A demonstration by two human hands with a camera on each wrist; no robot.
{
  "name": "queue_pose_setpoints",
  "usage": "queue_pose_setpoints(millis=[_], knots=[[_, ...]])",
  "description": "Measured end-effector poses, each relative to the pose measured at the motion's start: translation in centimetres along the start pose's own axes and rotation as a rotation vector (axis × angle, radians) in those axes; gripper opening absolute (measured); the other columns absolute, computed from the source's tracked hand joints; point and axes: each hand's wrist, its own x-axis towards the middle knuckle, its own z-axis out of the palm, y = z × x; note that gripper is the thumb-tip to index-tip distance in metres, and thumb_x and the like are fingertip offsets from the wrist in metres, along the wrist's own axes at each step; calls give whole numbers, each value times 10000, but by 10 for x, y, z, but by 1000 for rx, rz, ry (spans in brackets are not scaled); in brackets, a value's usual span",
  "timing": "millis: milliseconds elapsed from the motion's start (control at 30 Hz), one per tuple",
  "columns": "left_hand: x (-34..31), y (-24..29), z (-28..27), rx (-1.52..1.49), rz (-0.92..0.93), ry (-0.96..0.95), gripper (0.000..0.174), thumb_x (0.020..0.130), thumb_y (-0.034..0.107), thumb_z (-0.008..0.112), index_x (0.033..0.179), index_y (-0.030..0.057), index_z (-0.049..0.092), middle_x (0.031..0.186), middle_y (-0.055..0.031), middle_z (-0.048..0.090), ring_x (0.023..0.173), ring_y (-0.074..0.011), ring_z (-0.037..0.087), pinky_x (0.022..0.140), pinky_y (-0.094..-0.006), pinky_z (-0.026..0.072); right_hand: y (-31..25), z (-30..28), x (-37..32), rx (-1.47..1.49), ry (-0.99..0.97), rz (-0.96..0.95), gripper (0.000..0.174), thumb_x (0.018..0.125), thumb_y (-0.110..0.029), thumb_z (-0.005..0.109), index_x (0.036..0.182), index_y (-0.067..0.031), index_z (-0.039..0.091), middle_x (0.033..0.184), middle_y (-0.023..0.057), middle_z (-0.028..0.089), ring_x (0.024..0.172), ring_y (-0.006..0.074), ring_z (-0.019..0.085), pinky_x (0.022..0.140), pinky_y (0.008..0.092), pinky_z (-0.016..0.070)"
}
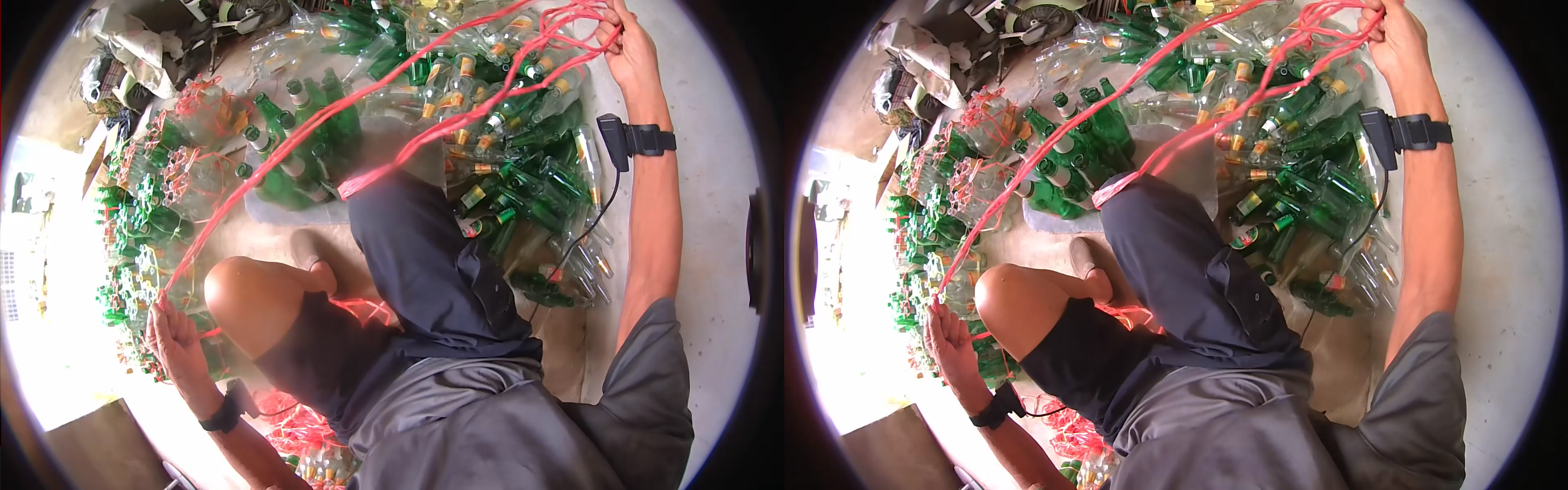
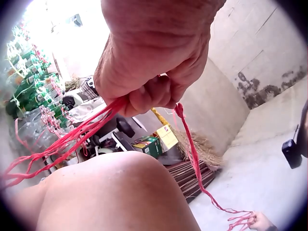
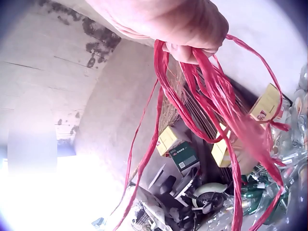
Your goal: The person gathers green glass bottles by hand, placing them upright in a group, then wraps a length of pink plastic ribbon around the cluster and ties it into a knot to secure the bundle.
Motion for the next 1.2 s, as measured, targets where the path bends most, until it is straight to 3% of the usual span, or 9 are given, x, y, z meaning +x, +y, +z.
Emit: queue_pose_setpoints(millis=[100,267,733,800,833,933,1000,1067,1200], knots=[[4,1,4,-28,-6,-9,251,1064,230,493,884,60,538,646,80,291,513,-18,188,449,-221,186,19,-129,75,559,-259,296,243,991,-276,617,828,-117,532,627,-29,493,435,56,376,369,199,273],[5,-1,21,16,-19,45,269,1064,239,493,872,55,535,628,86,273,511,-20,185,450,-222,186,17,23,-38,164,15,150,238,992,-266,616,828,-118,527,622,-30,489,431,57,359,387,197,291],[-7,-2,38,55,-33,153,279,1066,234,486,883,32,543,622,83,257,521,-32,188,456,-233,190,23,144,-71,138,124,-16,126,994,-157,574,893,-85,555,640,-26,512,515,75,463,470,194,386],[-8,-3,36,30,-19,179,272,1063,238,493,910,22,558,625,80,260,524,-34,190,455,-234,193,35,116,-39,-584,-204,-563,464,1047,-350,415,1039,68,616,870,167,681,635,223,608,567,301,542],[-8,-2,33,23,-15,164,275,1062,243,495,931,13,568,623,78,259,524,-36,193,453,-235,195,33,119,-36,-580,-208,-563,464,1047,-350,415,1039,68,616,870,167,681,635,223,608,567,301,542],[-10,-1,37,12,4,181,280,1064,244,491,917,15,559,623,77,258,523,-38,196,451,-233,196,9,157,-44,254,33,-77,161,1002,-134,550,858,-62,557,654,-7,526,528,85,471,491,206,415],[-10,-2,40,23,-6,196,278,1064,240,489,911,17,554,622,77,258,522,-39,196,451,-234,197,2,170,-44,249,101,-79,178,1016,-124,522,860,-42,549,669,10,537,540,87,475,506,214,430],[-11,-3,39,37,-15,214,277,1065,236,487,904,19,549,622,76,257,520,-40,195,451,-234,199,2,173,-22,246,-57,-49,511,1046,-381,362,1027,62,616,895,184,677,631,238,610,575,328,549],[-10,-9,32,3,-20,199,277,1063,235,492,891,24,541,621,76,258,513,-38,194,449,-234,201,-2,169,27,247,-58,-220,193,1026,-138,505,864,-39,540,681,24,542,550,105,477,515,230,437]])
